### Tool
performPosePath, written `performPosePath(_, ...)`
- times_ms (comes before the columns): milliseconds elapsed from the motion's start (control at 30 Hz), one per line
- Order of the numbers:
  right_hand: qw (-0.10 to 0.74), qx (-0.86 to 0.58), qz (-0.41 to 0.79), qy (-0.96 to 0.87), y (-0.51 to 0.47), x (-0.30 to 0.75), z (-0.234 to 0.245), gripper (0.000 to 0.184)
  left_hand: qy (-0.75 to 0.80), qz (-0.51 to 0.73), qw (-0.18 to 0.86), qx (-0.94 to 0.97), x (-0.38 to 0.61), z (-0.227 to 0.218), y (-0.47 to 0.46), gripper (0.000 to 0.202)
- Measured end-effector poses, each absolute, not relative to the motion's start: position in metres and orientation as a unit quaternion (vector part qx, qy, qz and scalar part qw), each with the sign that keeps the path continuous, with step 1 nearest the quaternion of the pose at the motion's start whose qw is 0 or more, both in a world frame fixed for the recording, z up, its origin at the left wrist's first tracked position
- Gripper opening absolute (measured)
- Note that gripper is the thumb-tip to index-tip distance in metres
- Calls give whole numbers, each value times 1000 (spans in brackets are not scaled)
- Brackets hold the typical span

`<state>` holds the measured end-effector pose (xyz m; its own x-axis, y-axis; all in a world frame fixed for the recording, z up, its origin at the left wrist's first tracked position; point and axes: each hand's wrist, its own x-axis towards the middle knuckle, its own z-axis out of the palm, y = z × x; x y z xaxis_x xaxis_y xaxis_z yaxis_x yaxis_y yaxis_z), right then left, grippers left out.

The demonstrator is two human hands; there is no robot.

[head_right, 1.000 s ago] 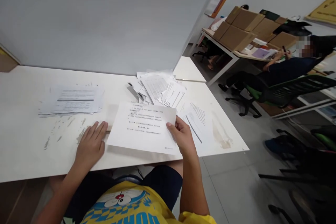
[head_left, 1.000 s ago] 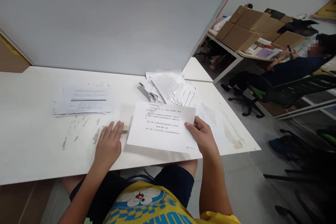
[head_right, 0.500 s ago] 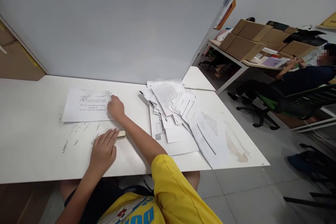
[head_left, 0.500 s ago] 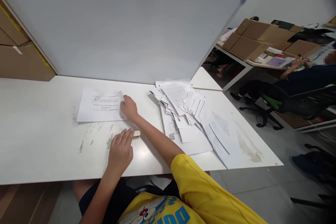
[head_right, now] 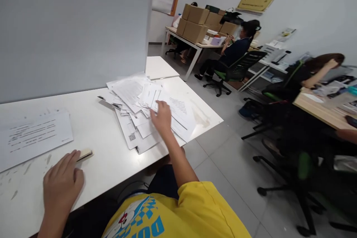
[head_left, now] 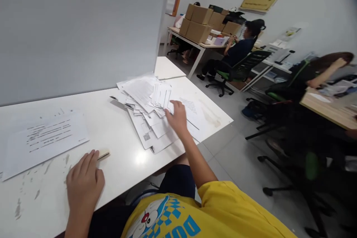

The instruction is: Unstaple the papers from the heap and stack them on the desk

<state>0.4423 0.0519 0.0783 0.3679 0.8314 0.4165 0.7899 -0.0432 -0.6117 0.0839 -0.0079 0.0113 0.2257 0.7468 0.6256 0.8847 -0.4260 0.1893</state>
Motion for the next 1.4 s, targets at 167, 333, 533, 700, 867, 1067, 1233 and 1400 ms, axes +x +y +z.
performPosePath(167, 190, -841, 173, -476, -1, 534, 33, 99, -540, -331, 63, -771, 85, 15, -8, 79)
performPosePath(333, 216, -870, 125, -425, -25, 549, 25, 80, -572, -324, 3, -753, 88, 26, -11, 82)
performPosePath(533, 286, -860, 108, -407, -33, 564, 49, 35, -566, -321, 5, -760, 87, 27, -4, 78)
performPosePath(700, 282, -859, 82, -419, -19, 574, 59, 44, -578, -353, 51, -734, 93, 28, 1, 57)
performPosePath(867, 234, -825, 113, -502, 12, 567, 50, 47, -602, -336, 6, -724, 103, 36, -4, 55)
performPosePath(1067, 243, -832, 77, -493, 26, 554, 25, 64, -602, -338, 25, -723, 102, 34, -4, 55)
performPosePath(1233, 278, -827, 61, -485, 25, 553, 14, 58, -594, -328, 59, -732, 99, 32, -2, 57)
performPosePath(1400, 293, -819, 61, -490, 27, 560, 14, 58, -587, -316, 70, -742, 99, 34, -2, 57)
